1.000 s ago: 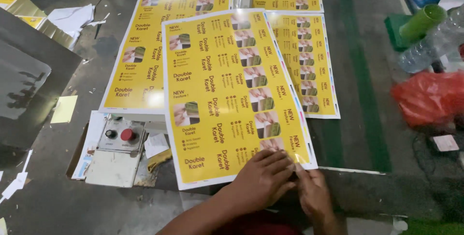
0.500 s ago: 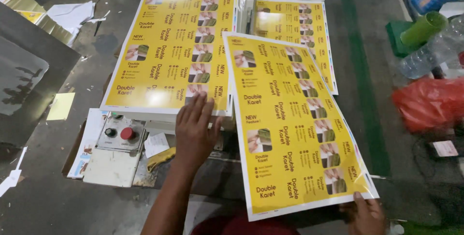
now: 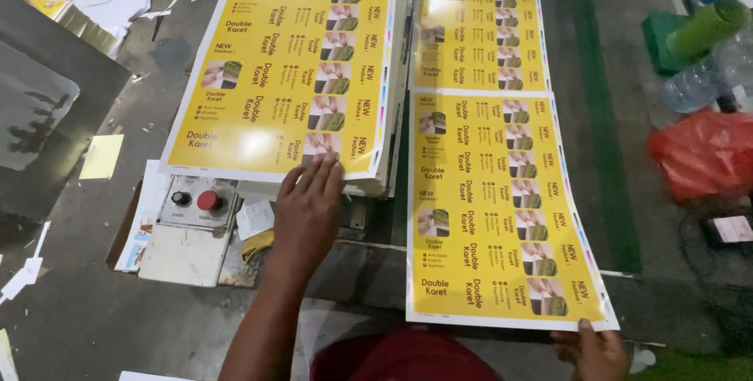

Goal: Inspecting and organizing stacks of printed product labels on a production table.

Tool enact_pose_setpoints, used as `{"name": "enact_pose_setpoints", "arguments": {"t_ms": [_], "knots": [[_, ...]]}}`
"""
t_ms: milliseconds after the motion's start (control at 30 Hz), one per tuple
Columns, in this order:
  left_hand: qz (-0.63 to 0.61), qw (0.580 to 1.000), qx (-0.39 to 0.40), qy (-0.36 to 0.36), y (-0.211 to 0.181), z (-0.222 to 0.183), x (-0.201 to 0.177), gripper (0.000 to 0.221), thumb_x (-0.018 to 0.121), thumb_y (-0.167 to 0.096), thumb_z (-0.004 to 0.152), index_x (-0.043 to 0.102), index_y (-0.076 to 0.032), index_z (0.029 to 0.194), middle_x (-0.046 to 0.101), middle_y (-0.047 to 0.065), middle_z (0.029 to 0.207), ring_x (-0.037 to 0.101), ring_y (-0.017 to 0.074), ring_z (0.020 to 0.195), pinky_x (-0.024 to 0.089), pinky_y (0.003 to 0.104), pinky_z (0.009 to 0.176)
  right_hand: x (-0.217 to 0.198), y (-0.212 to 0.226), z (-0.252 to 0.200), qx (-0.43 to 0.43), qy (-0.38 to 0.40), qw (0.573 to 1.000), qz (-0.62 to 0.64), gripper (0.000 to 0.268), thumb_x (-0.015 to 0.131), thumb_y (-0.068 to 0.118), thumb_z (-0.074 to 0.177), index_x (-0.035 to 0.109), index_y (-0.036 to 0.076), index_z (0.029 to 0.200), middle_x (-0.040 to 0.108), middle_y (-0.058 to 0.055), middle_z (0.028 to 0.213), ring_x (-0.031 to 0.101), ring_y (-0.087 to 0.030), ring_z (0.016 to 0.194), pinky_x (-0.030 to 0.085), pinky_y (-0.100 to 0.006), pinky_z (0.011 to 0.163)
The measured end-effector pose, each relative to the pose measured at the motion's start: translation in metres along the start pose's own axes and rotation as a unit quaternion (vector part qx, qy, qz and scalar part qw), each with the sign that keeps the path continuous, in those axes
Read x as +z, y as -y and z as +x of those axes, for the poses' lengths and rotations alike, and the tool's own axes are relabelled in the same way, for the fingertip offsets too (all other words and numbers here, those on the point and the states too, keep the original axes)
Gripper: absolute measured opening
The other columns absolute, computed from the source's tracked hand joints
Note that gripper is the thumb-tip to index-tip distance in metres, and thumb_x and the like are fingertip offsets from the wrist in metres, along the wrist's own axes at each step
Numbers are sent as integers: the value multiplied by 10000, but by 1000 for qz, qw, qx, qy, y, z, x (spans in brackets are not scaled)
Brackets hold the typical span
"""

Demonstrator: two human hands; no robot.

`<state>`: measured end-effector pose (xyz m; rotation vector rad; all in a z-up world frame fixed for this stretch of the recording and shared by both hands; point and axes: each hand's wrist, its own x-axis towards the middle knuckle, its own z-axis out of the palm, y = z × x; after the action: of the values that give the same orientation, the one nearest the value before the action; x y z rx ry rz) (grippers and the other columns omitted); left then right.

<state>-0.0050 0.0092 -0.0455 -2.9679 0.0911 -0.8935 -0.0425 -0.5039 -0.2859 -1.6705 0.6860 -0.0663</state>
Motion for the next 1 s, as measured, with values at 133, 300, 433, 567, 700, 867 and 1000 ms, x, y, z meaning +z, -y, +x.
{"name": "enact_pose_setpoints", "arguments": {"t_ms": [133,300,433,567,700,867,1000], "knots": [[-37,999,-5,-38,0,10,-8,195,648,-111,917,627,-38,1096,758,116,1183,717,244,1173,503,399,983,30,39,-28,51,35,998,5,269,515,76,1140,549,-115,1325,662,-328,846,614,-365,637,450,-428,529],[-42,997,-22,-56,-2,11,-8,152,692,-107,907,640,-69,1044,784,68,1114,746,202,1107,527,375,947,68,88,-52,72,28,997,-9,231,475,26,1130,533,-150,1269,638,-326,978,676,-396,823,534,-467,667],[-65,995,-25,-66,-4,12,-11,141,684,-78,903,652,-42,1035,782,102,1112,748,245,1090,536,387,913,78,66,-10,32,88,994,63,285,491,54,1114,505,-101,1354,637,-270,1026,671,-348,815,509,-417,618],[-71,996,-27,-36,2,10,-9,251,689,-53,836,665,-43,1086,787,112,1123,749,257,1098,546,395,901,94,60,21,-13,134,985,111,315,498,126,1117,487,-67,1365,630,-223,1063,684,-315,814,512,-379,605],[-77,994,-55,-53,11,9,-9,166,683,-106,908,698,-77,1071,779,72,1020,728,281,855,537,402,726,98,108,-10,33,114,990,70,504,450,137,1108,329,-10,1574,694,-260,1116,675,-341,865,539,-425,656],[-168,975,-4,-142,-10,16,-37,200,716,41,853,693,1,1048,769,140,982,731,285,795,555,384,699,88,93,-20,61,171,981,70,581,481,85,1054,366,15,1619,682,-323,1210,637,-371,883,471,-429,667],[-250,960,74,-101,-57,11,-25,192,768,-20,794,707,-34,975,787,98,1000,748,229,845,588,357,747,118,137,-65,102,199,974,24,509,508,65,1032,500,20,1539,735,-295,1117,656,-356,829,486,-438,684]]}}
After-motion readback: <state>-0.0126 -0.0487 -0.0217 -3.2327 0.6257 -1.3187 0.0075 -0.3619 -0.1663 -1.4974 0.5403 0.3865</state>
